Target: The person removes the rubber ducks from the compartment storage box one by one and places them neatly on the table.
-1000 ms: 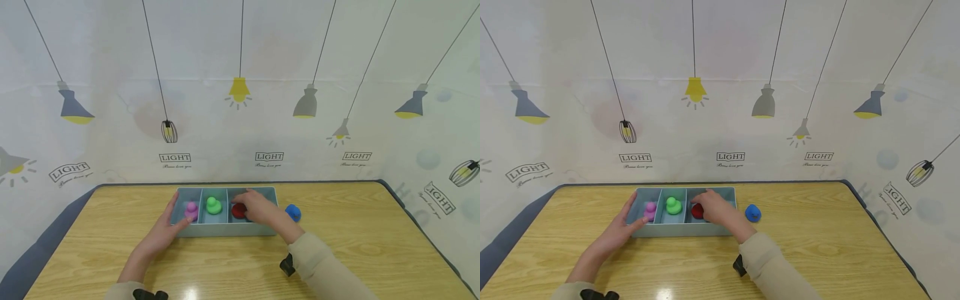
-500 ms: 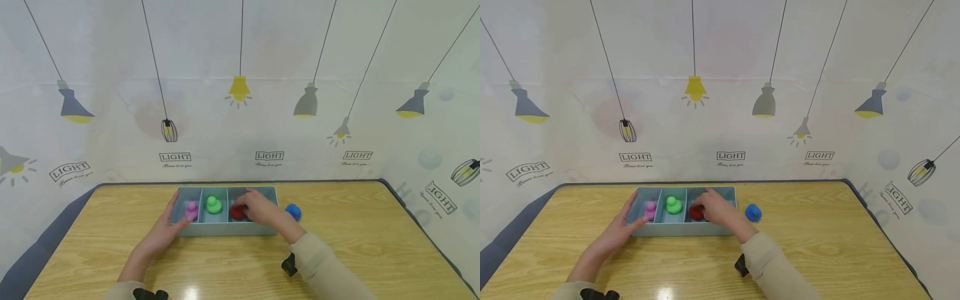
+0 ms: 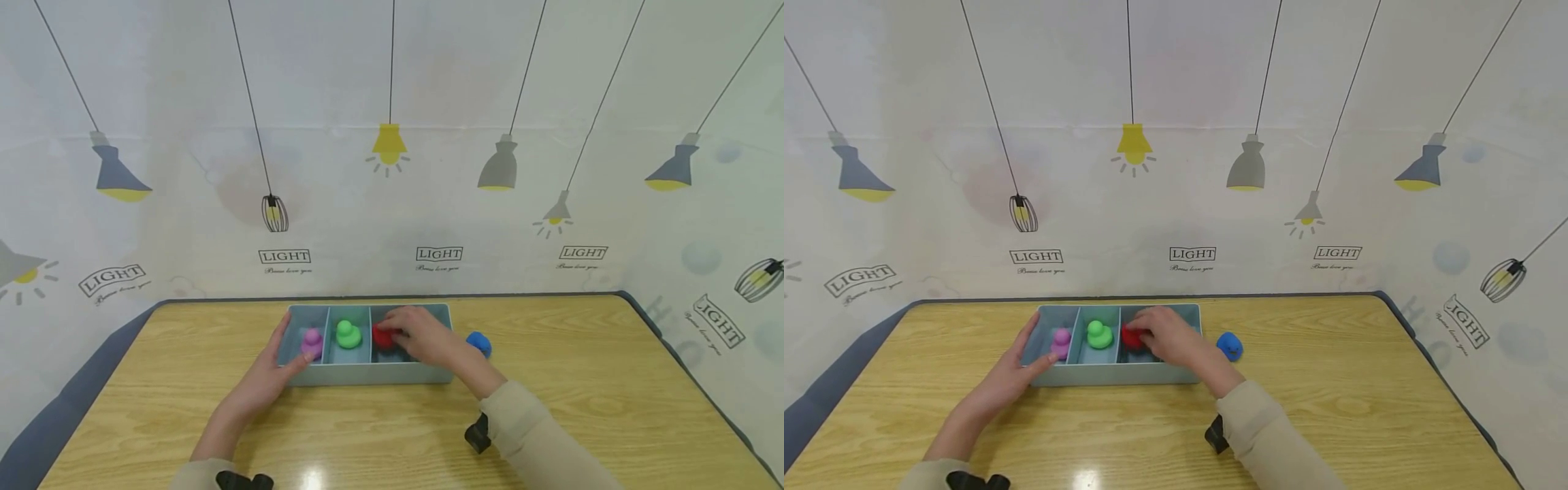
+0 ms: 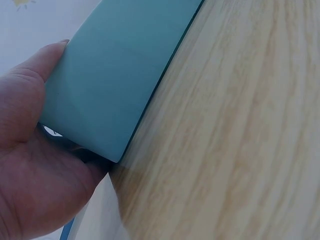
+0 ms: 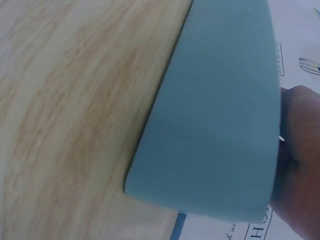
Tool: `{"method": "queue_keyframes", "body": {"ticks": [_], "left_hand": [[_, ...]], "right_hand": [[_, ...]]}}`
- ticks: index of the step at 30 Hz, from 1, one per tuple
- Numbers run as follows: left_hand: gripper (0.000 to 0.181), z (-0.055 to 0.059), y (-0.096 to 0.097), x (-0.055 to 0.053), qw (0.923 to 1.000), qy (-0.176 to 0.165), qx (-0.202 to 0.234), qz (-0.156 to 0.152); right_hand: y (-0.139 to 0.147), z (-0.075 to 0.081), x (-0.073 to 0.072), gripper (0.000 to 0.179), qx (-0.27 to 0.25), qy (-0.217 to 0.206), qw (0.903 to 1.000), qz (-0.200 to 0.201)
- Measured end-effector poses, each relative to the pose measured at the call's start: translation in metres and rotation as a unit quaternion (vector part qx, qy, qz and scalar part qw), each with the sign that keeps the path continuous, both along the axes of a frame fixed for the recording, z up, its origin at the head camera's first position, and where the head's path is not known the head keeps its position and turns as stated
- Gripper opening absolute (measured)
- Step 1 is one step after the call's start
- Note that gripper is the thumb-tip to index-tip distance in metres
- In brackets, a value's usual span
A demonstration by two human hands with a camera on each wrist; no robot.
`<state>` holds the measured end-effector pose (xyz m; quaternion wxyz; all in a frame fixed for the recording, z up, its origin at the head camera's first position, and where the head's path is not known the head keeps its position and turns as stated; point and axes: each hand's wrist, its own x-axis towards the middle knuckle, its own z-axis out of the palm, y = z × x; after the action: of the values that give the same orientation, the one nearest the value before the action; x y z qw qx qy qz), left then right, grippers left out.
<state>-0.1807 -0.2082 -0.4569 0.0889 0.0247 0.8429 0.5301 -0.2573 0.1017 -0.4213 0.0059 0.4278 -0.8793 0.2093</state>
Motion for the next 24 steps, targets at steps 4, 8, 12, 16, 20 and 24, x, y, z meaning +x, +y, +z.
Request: {"method": "queue_keyframes", "body": {"ticks": [4,8,12,16,20,24], "left_hand": [[0.093,0.0,0.0,0.0,1.0,0.001,0.0,-0.001],[0.093,-0.001,0.0,0.0,1.0,0.006,0.003,-0.002],[0.094,-0.003,0.0,0.0,0.9999,0.012,0.003,-0.002],[0.093,-0.003,0.0,0.001,0.9998,0.018,0.008,-0.002],[0.093,-0.002,0.001,0.002,0.9997,0.018,0.014,-0.003],[0.093,-0.001,0.001,0.001,0.9997,0.019,0.014,-0.005]], "right_hand": [[0.001,0.009,0.003,0.029,-0.018,-0.013,0.9994,-0.024],[0.004,0.017,0.007,0.027,-0.037,-0.01,0.9984,-0.041],[0.007,0.023,0.008,0.027,-0.058,0.014,0.9977,-0.033],[0.012,0.027,0.008,0.026,-0.08,0.031,0.996,-0.026],[0.017,0.029,0.007,0.026,-0.096,0.04,0.9943,-0.024],[0.023,0.031,0.006,0.026,-0.103,0.036,0.9935,-0.033]]}}
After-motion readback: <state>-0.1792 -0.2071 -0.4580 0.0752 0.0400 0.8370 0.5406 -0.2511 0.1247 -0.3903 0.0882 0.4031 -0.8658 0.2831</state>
